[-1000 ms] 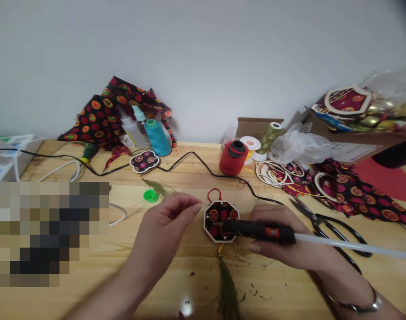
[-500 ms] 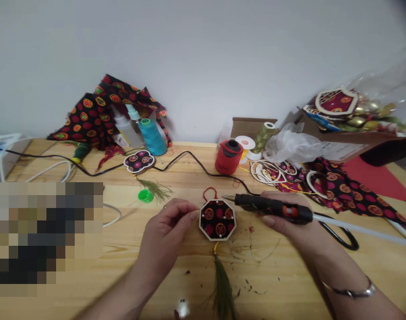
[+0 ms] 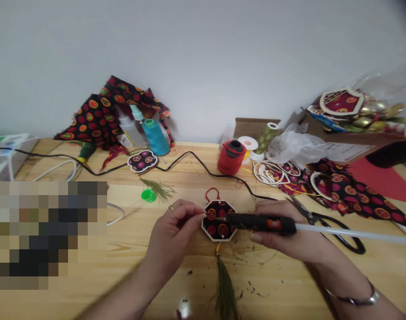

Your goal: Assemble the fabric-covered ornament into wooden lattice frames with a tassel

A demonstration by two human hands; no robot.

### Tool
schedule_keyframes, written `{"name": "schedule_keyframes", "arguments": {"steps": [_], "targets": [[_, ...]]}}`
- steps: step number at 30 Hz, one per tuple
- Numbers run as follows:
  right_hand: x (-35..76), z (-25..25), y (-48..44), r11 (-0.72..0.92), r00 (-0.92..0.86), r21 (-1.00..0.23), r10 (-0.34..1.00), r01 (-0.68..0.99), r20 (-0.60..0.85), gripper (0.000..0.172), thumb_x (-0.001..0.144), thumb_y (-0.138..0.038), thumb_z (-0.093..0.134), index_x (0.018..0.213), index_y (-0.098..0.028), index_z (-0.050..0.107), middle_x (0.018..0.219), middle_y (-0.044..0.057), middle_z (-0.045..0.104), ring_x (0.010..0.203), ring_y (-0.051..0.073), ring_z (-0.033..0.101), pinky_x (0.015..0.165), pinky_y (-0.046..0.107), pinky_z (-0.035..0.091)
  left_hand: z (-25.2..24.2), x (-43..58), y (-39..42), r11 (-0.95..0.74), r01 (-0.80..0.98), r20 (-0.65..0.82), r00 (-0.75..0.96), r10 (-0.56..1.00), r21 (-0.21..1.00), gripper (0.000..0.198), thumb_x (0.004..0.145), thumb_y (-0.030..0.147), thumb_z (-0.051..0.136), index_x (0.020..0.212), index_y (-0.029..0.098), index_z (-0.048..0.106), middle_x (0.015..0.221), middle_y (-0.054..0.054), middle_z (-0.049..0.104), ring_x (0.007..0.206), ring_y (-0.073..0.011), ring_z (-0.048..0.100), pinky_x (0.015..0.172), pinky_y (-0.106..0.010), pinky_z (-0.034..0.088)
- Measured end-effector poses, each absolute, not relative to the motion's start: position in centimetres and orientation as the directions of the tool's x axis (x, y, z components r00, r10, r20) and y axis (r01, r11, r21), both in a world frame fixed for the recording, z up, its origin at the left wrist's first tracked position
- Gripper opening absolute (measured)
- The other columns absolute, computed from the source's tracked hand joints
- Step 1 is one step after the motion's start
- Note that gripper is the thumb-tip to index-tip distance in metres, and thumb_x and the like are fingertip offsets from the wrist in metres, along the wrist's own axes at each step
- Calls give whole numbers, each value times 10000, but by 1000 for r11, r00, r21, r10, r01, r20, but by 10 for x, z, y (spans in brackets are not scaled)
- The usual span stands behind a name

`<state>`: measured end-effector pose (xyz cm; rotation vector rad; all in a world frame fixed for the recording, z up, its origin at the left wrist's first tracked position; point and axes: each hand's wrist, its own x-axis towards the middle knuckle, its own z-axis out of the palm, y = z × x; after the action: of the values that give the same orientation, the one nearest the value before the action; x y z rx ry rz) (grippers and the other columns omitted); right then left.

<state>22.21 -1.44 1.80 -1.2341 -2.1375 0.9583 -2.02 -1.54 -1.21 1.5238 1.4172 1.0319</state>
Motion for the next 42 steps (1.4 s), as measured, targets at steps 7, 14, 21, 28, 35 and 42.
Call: {"name": "schedule_keyframes", "arguments": {"steps": [7,14,21,28,35,42], "targets": [[221,8,-15,386,-497,-723,865,573,69,366,800,-424,656,570,-192,491,549,-30,459,536,115,435,495,252,301,-15,-18,-17,-148,373,125,84,989,916,104,776,211,612,738,229,706,740,4,636,752,-153,609,701,-260,477],[219,6,-15,355,-461,-709,886,609,48,372,795,-440,662,573,-185,506,561,-23,468,548,119,451,513,255,316,-17,-19,-17,-148,365,122,91,988,919,105,793,199,613,755,229,706,750,10,624,763,-140,600,711,-247,462],[217,3,-15,331,-447,-701,894,631,20,365,794,-447,657,584,-182,519,573,-16,489,558,125,468,527,259,332,-17,-19,-18,-123,354,90,110,990,927,105,808,201,606,765,221,700,766,8,616,772,-140,596,715,-248,454],[216,1,-16,343,-456,-674,890,655,10,373,813,-465,630,596,-181,524,578,-14,492,570,125,469,543,259,339,-19,-20,-18,-136,354,102,112,988,925,102,813,210,605,776,213,700,777,5,617,780,-139,595,721,-244,451],[216,0,-16,335,-444,-667,896,665,8,357,813,-464,632,613,-179,553,588,-10,503,572,127,481,539,257,343,-20,-19,-17,-149,351,118,108,987,925,94,809,210,613,769,214,699,770,9,614,770,-133,593,708,-232,451],[218,0,-17,333,-441,-674,898,659,12,352,815,-457,639,617,-179,553,597,-11,513,581,124,493,550,253,354,-20,-19,-17,-164,364,135,103,985,917,100,807,208,608,770,212,702,764,6,621,762,-134,598,703,-232,457]]}}
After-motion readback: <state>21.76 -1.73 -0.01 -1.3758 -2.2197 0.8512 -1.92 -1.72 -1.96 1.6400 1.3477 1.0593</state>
